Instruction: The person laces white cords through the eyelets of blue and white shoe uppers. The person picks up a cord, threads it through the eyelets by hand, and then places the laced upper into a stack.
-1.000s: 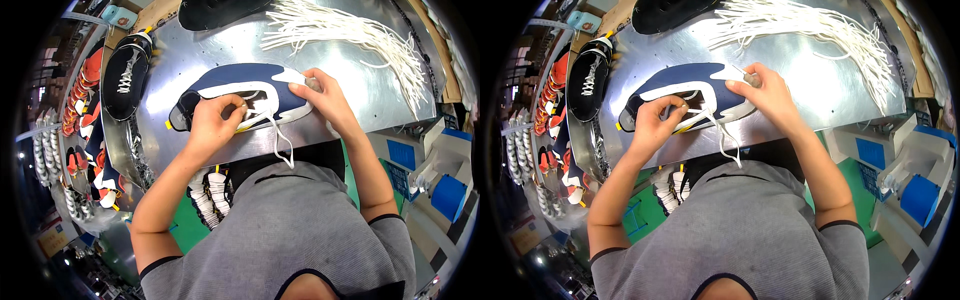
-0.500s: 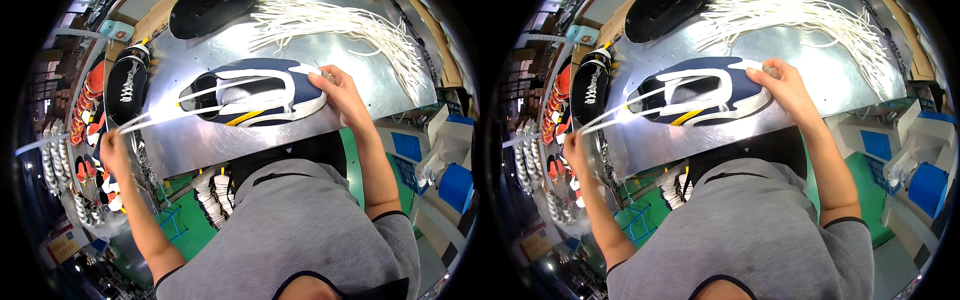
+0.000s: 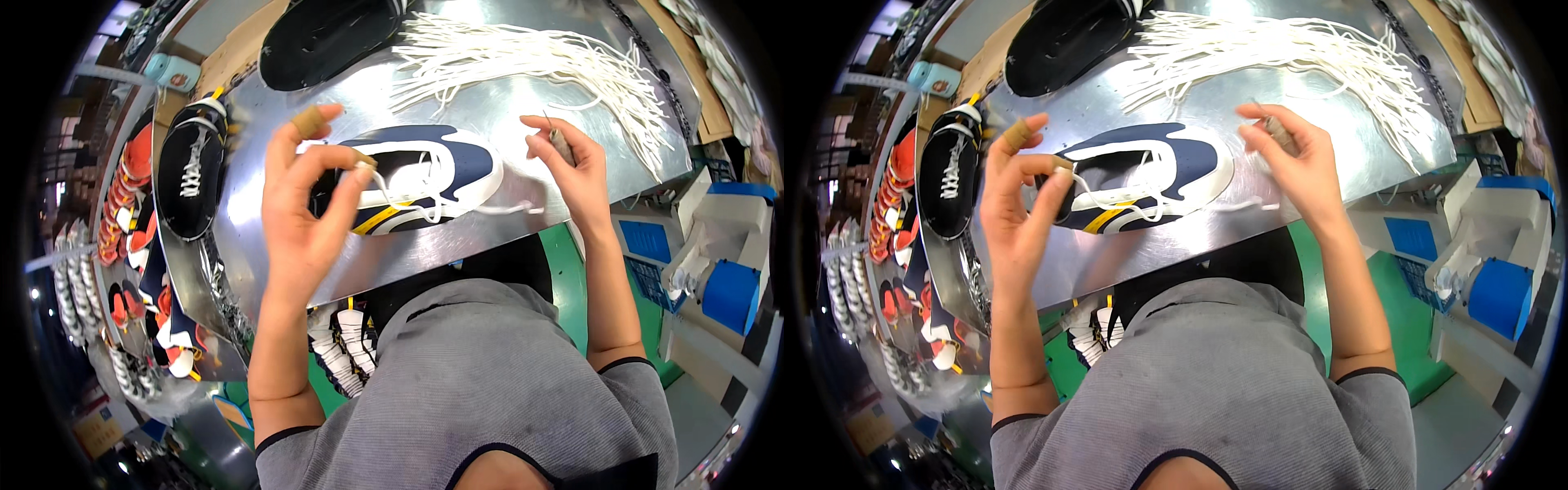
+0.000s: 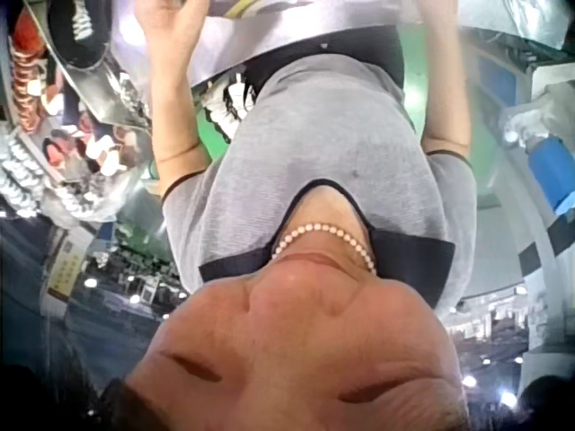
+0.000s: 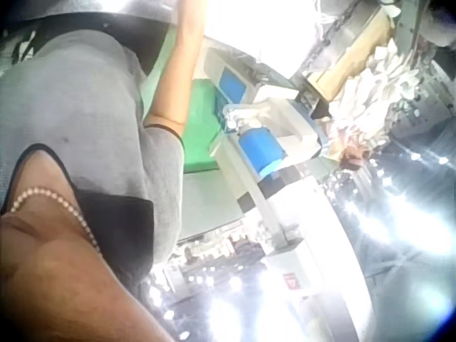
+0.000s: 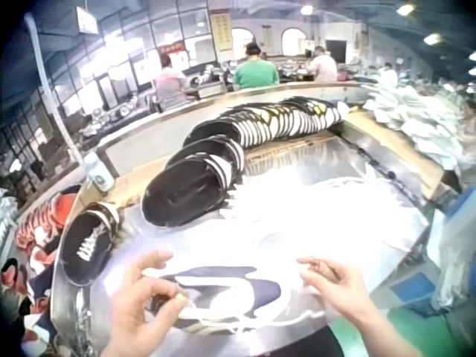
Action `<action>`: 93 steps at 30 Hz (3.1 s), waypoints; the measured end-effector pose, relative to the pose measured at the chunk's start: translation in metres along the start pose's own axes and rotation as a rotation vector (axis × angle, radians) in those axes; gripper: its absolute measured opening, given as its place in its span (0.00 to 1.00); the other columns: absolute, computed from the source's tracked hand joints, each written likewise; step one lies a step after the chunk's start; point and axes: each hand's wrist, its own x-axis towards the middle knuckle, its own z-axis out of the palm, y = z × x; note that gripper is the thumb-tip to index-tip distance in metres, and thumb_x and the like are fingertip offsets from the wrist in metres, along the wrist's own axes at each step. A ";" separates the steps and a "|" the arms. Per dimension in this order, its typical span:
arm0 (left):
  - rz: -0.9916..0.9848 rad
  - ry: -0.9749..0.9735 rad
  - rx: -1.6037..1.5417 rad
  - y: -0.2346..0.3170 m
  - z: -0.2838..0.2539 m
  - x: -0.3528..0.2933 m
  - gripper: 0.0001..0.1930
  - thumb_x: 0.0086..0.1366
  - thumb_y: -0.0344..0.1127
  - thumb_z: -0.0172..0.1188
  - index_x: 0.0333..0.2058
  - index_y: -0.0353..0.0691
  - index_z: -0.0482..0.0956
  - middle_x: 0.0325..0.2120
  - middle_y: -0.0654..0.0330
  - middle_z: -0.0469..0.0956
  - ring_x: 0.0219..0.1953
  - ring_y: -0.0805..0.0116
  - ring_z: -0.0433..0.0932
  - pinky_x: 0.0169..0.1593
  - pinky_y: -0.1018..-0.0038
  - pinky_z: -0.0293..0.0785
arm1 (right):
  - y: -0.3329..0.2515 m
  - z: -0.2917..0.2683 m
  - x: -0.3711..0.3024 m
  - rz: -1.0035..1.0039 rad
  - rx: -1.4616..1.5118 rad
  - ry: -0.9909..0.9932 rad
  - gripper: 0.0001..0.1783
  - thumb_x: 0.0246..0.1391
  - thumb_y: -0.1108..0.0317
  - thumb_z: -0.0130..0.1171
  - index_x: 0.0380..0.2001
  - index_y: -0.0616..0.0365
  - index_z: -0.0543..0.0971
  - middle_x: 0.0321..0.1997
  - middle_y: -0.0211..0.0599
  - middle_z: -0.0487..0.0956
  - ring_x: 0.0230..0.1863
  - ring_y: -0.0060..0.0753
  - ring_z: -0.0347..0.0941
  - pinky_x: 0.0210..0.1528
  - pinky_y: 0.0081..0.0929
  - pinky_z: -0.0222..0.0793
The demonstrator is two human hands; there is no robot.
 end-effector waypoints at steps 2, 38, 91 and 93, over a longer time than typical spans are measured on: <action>0.124 -0.052 0.109 0.002 0.018 0.006 0.04 0.57 0.24 0.64 0.32 0.35 0.81 0.51 0.51 0.74 0.49 0.63 0.71 0.53 0.71 0.67 | -0.020 0.009 -0.008 0.065 0.141 -0.183 0.16 0.55 0.69 0.65 0.47 0.62 0.81 0.37 0.30 0.79 0.35 0.19 0.74 0.40 0.17 0.71; -0.604 0.009 -0.490 -0.041 0.071 -0.035 0.09 0.62 0.28 0.65 0.41 0.33 0.81 0.36 0.63 0.82 0.37 0.77 0.79 0.42 0.79 0.74 | 0.000 0.084 -0.009 -0.053 -0.223 -0.275 0.22 0.57 0.63 0.61 0.50 0.60 0.70 0.36 0.44 0.82 0.39 0.49 0.80 0.42 0.41 0.72; -0.001 -0.134 0.379 0.003 0.036 -0.072 0.08 0.53 0.26 0.67 0.33 0.41 0.81 0.37 0.56 0.76 0.48 0.53 0.71 0.50 0.62 0.65 | 0.028 0.107 0.017 -0.180 -0.579 0.021 0.14 0.64 0.58 0.52 0.44 0.58 0.74 0.30 0.44 0.82 0.30 0.46 0.81 0.31 0.40 0.74; 0.017 -0.086 0.455 0.000 0.057 -0.071 0.08 0.53 0.24 0.68 0.31 0.36 0.78 0.40 0.55 0.77 0.48 0.56 0.73 0.52 0.63 0.68 | 0.031 0.098 0.013 -0.222 -0.406 0.043 0.13 0.64 0.60 0.53 0.46 0.56 0.74 0.27 0.42 0.82 0.28 0.44 0.80 0.30 0.37 0.73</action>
